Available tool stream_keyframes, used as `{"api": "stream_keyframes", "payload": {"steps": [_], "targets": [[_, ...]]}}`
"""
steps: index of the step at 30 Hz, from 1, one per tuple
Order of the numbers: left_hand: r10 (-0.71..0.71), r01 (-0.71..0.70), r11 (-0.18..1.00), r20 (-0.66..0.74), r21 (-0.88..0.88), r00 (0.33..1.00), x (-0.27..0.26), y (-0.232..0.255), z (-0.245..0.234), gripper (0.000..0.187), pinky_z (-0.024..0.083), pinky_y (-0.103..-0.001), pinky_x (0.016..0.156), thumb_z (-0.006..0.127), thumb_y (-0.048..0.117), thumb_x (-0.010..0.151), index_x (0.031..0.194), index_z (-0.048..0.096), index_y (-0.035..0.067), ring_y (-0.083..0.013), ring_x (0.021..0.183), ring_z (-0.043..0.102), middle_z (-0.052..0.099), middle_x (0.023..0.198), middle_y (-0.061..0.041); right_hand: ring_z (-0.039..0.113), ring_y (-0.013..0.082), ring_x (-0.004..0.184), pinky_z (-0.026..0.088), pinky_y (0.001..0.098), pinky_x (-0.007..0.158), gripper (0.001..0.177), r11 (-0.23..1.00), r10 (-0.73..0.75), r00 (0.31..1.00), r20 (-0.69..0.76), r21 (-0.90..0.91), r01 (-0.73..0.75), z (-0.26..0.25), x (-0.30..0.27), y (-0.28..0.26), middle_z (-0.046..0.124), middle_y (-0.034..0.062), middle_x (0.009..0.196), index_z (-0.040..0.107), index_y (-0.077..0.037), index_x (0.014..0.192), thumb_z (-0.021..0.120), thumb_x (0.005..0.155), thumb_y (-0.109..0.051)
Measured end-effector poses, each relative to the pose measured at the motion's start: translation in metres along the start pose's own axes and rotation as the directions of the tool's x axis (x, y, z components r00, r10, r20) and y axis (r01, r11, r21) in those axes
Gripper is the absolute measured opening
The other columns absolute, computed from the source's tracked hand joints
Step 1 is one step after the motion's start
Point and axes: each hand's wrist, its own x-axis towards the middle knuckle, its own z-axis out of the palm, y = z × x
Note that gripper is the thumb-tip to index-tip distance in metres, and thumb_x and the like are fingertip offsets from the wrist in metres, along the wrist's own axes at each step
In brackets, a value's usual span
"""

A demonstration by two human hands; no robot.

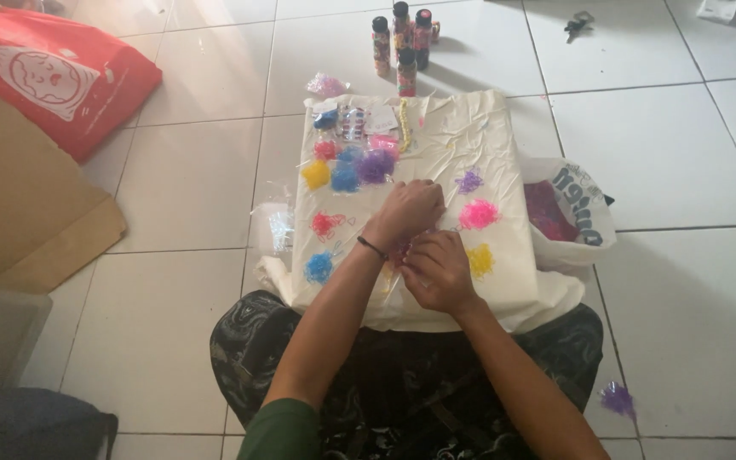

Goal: The person is weaving colorful rubber bands together to create a handicraft, working on a cloth spread on the floor.

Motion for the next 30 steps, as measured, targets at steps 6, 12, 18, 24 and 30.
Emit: {"api": "stream_keyframes", "payload": {"steps": [6,12,18,24,30], "targets": [[-0.095,-0.036,0.742,-0.158,-0.669,0.983,-0.008,-0.016,-0.004,0.032,0.052,-0.051,0.09,0.061,0.034,0.097,0.113,0.065,0.006,-0.0401,0.105,0.067,0.07,0.111,-0.021,0.073,0.0236,0.088,0.054,0.0414,0.082,0.021,1.0,0.022,0.999,-0.029,-0.022,-0.023,0.002,0.001,-0.001,0.075,0.004,0.082,0.078,-0.013,0.079,0.072,0.089,-0.03],[-0.289,-0.198,0.283,-0.28,-0.939,0.915,-0.045,0.002,-0.04,0.013,0.042,-0.023,0.056,0.073,0.017,0.09,0.093,0.067,0.006,-0.0104,0.062,0.054,0.061,0.064,-0.005,0.072,0.0257,0.086,0.054,0.0411,0.083,0.013,1.0,0.009,0.999,-0.039,0.003,-0.009,-0.001,0.005,-0.004,0.074,0.0068,0.083,0.078,-0.01,0.081,0.075,0.088,-0.021],[-0.454,-0.196,0.206,-0.271,-0.959,0.849,-0.092,-0.028,-0.034,0.023,0.042,-0.022,0.056,0.078,0.011,0.087,0.104,0.063,0.006,-0.012,0.065,0.06,0.066,0.077,-0.006,0.071,0.0251,0.082,0.054,0.0402,0.081,0.013,0.998,-0.01,0.999,-0.035,0.067,0.012,-0.003,0.008,-0.002,0.072,0.0047,0.079,0.077,-0.01,0.08,0.075,0.088,-0.02],[-0.629,-0.213,0.315,-0.371,-0.925,0.683,-0.162,-0.051,-0.048,0.031,0.05,-0.022,0.067,0.08,0.012,0.089,0.111,0.059,0.006,-0.0131,0.079,0.065,0.072,0.09,-0.01,0.071,0.0256,0.082,0.051,0.0393,0.08,0.014,0.996,-0.01,1.0,-0.007,0.089,0.011,-0.003,0.01,-0.001,0.071,0.0046,0.077,0.075,-0.01,0.077,0.076,0.088,-0.018],[-0.778,-0.007,0.394,-0.337,-0.919,0.53,-0.219,-0.081,-0.025,0.032,0.056,-0.031,0.074,0.084,0.017,0.086,0.108,0.064,0.008,-0.0221,0.089,0.071,0.074,0.097,-0.018,0.072,0.0268,0.088,0.048,0.0386,0.083,0.013,0.997,-0.013,0.999,0.037,0.082,0.01,-0.003,0.008,0.001,0.073,0.0034,0.082,0.075,-0.01,0.078,0.076,0.09,-0.015]]}}
